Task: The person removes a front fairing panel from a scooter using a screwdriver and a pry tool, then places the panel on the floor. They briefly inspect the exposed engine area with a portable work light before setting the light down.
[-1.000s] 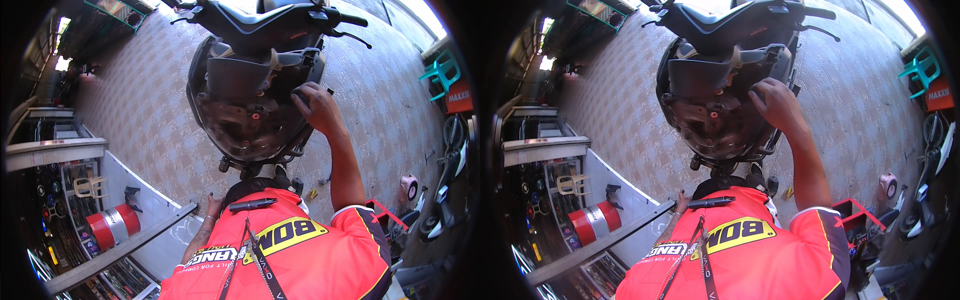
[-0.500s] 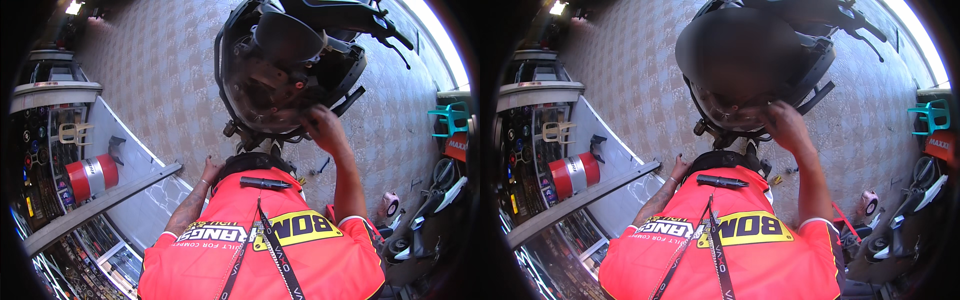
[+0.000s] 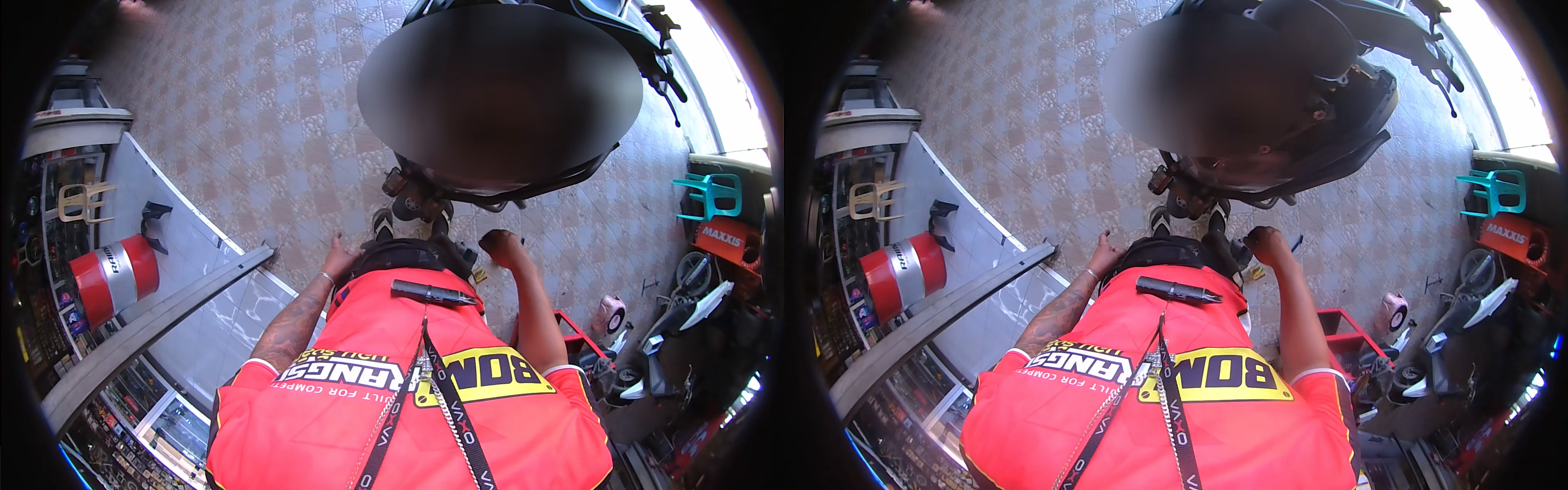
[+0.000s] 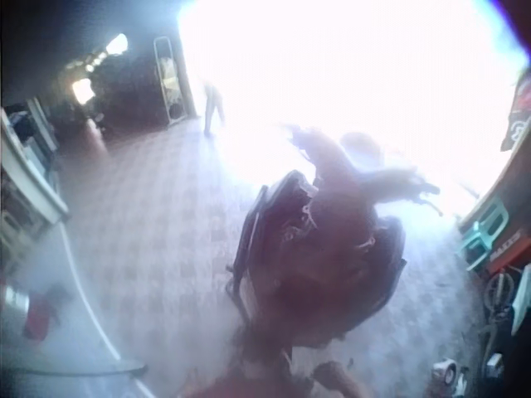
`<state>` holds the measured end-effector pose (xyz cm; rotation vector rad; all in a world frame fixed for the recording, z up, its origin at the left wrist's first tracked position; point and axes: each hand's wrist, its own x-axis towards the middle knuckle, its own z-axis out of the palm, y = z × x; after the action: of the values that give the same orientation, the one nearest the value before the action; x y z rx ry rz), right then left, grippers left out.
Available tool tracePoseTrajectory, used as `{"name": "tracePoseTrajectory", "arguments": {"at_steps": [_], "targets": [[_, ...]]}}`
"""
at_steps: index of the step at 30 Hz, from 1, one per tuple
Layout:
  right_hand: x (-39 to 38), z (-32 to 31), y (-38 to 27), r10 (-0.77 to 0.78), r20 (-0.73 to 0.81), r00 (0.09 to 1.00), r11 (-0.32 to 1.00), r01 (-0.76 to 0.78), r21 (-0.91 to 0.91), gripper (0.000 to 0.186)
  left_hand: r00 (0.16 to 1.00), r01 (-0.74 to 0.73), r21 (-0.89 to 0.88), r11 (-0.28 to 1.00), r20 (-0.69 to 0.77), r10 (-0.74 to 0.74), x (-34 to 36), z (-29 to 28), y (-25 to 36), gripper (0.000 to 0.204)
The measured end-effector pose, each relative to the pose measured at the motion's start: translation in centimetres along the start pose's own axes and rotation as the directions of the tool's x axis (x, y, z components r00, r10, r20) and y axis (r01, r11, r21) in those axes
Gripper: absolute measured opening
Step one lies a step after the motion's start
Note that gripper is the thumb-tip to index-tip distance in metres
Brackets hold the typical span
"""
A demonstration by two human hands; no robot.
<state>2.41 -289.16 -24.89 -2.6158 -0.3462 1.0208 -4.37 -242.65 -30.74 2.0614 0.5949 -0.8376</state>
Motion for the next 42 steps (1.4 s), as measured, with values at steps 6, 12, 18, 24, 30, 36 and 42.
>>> {"name": "tracePoseTrajectory", "arguments": {"at_steps": [6,12,18,24,30,36,42], "targets": [[7.5,4.7,-6.6,0.294,0.107,0.95,0.543,-0.258,0.799,0.045,0.998,-0.032,-0.026,0.999,0.059,0.034,-0.2,-3.1,-4.1,0.104],[11.6,7.8,-11.4,0.387,0.215,0.897,0.018,-0.24,0.971,0.053,0.996,0.01,-0.07,0.998,0.085,-0.004,-0.3,-5.4,-6.0,0.107],[12.0,8.1,-11.2,0.358,0.215,0.909,-0.095,-0.193,0.977,0.036,0.995,0.076,-0.165,0.983,0.074,-0.064,-1.0,-6.4,-7.5,0.111],[12.6,8.0,-11.2,0.376,0.178,0.909,-0.086,-0.157,0.984,0.045,0.999,0.041,-0.226,0.973,0.042,-0.032,-0.6,-6.3,-8.5,0.114],[11.6,6.9,-12.0,0.401,0.194,0.895,-0.079,-0.178,0.981,0.045,0.998,0.059,-0.199,0.978,0.012,-0.057,-0.4,-5.8,-8.8,0.116],[11.6,6.5,-11.4,0.332,-0.04,0.942,-0.006,0.045,0.999,0.044,0.998,0.039,-0.175,0.984,0.055,-0.03,-0.6,-5.9,-7.9,0.116],[14.1,9.8,-8.0,0.3,0.075,0.951,-0.24,-0.001,0.971,0.037,0.991,0.1,-0.16,0.982,0.105,-0.083,-1.0,-6.2,-8.7,0.115]]}}
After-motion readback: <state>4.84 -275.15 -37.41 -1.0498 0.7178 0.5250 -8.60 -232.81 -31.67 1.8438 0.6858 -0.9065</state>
